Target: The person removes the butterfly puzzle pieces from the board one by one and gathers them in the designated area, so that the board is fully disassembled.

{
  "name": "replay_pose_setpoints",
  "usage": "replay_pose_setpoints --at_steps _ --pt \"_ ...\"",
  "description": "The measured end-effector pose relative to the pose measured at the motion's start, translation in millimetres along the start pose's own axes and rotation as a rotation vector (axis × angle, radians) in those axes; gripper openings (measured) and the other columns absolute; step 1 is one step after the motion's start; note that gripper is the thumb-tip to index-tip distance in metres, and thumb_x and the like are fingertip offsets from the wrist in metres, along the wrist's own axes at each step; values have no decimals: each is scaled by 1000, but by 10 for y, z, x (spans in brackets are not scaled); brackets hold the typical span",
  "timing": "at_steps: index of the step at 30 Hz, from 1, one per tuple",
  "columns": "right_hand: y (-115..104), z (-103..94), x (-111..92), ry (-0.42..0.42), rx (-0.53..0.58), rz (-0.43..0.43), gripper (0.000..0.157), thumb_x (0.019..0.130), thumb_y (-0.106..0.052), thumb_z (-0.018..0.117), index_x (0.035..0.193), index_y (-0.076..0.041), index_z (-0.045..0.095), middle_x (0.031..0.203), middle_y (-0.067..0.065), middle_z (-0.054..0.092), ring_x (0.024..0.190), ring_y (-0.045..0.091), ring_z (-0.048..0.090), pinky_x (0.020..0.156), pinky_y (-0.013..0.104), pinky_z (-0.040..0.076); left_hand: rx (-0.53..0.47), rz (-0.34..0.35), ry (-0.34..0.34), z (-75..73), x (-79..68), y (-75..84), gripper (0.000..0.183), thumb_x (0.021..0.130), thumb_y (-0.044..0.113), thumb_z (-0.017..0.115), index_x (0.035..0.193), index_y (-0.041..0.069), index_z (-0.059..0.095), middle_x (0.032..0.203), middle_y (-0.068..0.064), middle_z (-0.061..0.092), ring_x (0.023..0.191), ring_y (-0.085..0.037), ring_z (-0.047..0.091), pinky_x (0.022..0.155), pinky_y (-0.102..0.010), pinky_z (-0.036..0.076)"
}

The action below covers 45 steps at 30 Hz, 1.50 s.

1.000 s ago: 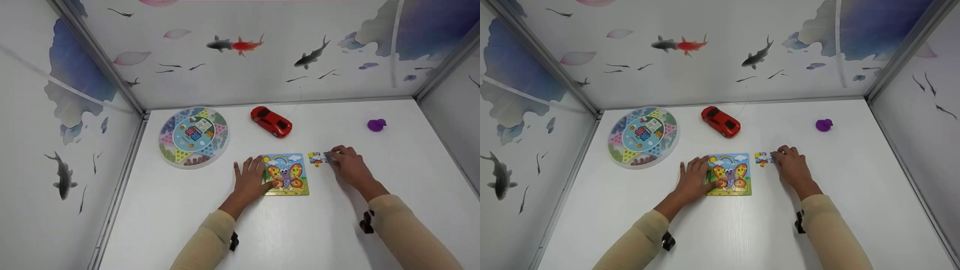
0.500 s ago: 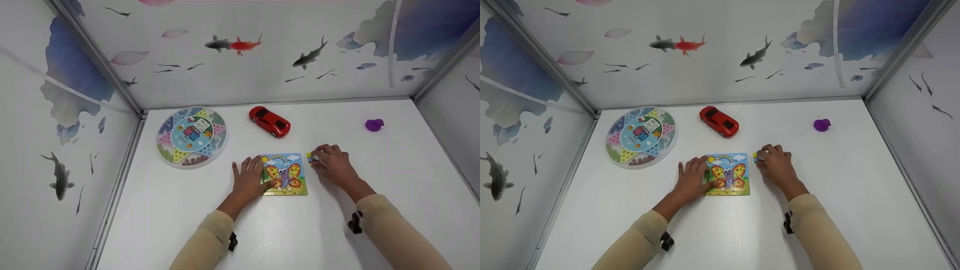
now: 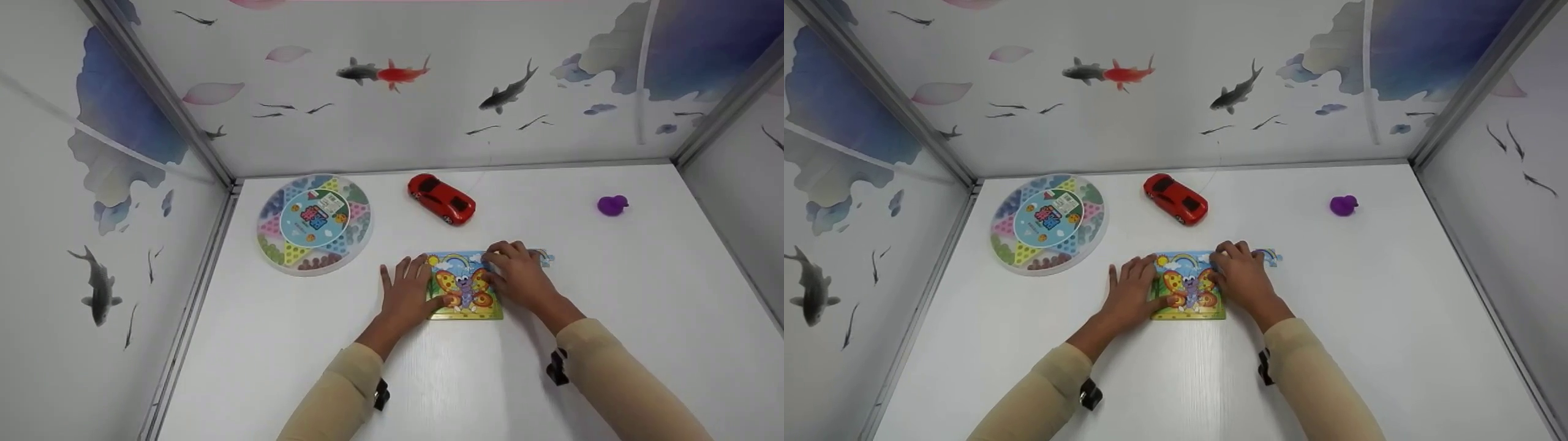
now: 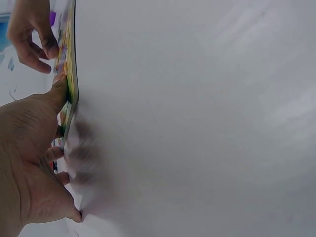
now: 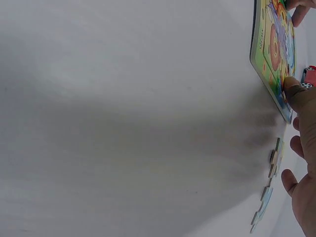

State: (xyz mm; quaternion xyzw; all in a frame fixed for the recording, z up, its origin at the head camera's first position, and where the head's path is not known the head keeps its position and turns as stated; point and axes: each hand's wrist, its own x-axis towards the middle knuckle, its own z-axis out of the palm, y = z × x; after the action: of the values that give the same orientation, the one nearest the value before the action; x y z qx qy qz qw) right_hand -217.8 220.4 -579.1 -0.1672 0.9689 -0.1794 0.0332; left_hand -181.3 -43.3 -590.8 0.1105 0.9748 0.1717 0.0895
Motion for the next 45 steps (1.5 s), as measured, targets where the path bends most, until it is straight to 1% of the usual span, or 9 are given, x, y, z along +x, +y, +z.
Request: replay_pose_setpoints --at_steps 7,10,14,18,22,28,34,41,45 --pt "-44 17 27 -1 -12 -9 40 103 -24 81 142 -16 73 148 11 64 141 41 53 115 79 43 -15 2 -8 -15 -5 1 83 99 67 72 163 20 47 180 -1 35 169 -33 26 134 -78 13" --pt "-65 16 50 -21 -29 -7 43 104 -23 79 145 -16 71 151 12 62 143 42 51 114 82 42 -12 1 -10 -21 -8 1 84 99 68 71 163 20 47 180 -1 35 169 -33 26 134 -78 13" --pt "-94 -1 87 -60 -46 -4 46 104 -17 78 149 -17 68 151 13 58 144 43 49 114 84 41 -17 3 -11 -29 -14 0 85 99 69 71 164 19 47 180 -2 35 169 -34 26 134 -78 13" --pt "-112 -19 118 -91 -51 -4 49 103 -11 77 150 -19 66 148 14 57 141 43 48 114 84 40 -18 1 -12 -23 0 -3 87 99 69 70 165 19 46 180 -2 35 169 -34 26 134 -78 13" --pt "-123 -19 131 -99 -51 -9 49 103 -12 77 150 -21 65 144 15 57 136 42 48 113 82 41 7 -17 -11 0 23 12 88 98 68 72 167 20 45 180 -1 36 169 -32 26 134 -77 14" --pt "-157 -30 151 -114 -27 2 50 103 -12 77 151 -20 64 143 17 56 133 42 47 113 80 42 14 -25 -12 -8 17 29 89 98 68 73 167 20 44 179 0 36 169 -31 27 135 -76 14" --pt "-174 -8 170 -123 -10 21 55 101 -11 79 153 -19 61 147 18 53 137 42 46 116 78 41 14 -15 -4 -13 7 17 88 98 69 72 166 20 45 179 -1 36 169 -32 28 134 -77 15" --pt "-165 15 172 -126 13 37 55 101 -9 79 152 -19 62 146 17 50 138 41 44 118 78 39 16 -25 -6 7 14 3 92 98 68 72 170 20 41 180 -1 35 169 -32 27 134 -76 15" --pt "-159 26 170 -129 46 47 54 102 -8 78 152 -19 61 147 16 49 140 40 44 121 76 37 13 -22 -6 -1 18 16 92 98 68 72 170 19 41 180 -1 36 169 -32 27 134 -76 15"
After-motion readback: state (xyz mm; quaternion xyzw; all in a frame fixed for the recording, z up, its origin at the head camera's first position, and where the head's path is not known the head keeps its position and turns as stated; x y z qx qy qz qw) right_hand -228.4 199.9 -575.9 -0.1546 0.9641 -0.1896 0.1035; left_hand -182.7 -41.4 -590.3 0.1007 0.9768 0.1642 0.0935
